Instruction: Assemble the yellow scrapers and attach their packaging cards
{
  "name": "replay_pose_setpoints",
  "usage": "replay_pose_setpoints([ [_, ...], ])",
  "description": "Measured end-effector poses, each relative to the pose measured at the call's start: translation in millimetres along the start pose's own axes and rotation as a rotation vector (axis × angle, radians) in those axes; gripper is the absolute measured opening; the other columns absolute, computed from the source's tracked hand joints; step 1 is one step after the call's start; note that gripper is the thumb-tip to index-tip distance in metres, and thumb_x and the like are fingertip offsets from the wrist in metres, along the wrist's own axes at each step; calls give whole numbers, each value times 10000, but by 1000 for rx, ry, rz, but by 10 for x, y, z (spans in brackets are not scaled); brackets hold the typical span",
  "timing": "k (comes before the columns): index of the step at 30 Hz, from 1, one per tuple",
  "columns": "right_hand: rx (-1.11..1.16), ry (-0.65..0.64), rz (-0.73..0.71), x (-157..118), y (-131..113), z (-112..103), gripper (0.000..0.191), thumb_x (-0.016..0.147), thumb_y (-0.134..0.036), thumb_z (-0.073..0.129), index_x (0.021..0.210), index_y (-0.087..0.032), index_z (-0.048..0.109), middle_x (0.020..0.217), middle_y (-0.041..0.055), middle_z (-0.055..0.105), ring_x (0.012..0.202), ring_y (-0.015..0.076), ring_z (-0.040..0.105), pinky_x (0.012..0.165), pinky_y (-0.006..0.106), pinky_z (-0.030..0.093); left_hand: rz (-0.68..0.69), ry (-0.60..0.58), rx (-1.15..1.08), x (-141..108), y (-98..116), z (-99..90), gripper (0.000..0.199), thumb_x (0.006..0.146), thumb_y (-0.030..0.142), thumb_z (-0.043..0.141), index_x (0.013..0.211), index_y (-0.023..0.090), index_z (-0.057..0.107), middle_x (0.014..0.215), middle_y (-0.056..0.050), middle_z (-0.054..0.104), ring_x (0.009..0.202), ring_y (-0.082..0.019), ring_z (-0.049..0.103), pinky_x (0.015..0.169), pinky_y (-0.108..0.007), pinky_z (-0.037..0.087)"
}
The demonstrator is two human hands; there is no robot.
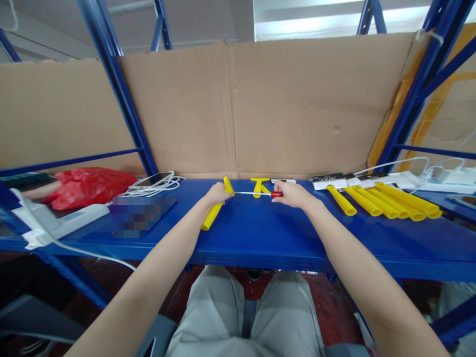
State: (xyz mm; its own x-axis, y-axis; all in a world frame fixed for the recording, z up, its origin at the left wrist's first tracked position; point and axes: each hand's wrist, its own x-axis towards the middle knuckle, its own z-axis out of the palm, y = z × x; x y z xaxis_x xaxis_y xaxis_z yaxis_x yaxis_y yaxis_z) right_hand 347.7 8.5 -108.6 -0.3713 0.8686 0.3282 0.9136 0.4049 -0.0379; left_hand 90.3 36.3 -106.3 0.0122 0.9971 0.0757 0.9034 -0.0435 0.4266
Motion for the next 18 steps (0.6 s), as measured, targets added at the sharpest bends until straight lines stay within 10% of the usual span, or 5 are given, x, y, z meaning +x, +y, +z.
replay_pose_setpoints([
  [18,119,-76,-49,15,89,111,177,800,-369,551,823,-195,573,784,59,661,678,173,575,587,262,377,17,-24,72,-33,17,-17,259,752,144,578,970,33,664,884,-182,714,804,-226,699,647,-222,514],
])
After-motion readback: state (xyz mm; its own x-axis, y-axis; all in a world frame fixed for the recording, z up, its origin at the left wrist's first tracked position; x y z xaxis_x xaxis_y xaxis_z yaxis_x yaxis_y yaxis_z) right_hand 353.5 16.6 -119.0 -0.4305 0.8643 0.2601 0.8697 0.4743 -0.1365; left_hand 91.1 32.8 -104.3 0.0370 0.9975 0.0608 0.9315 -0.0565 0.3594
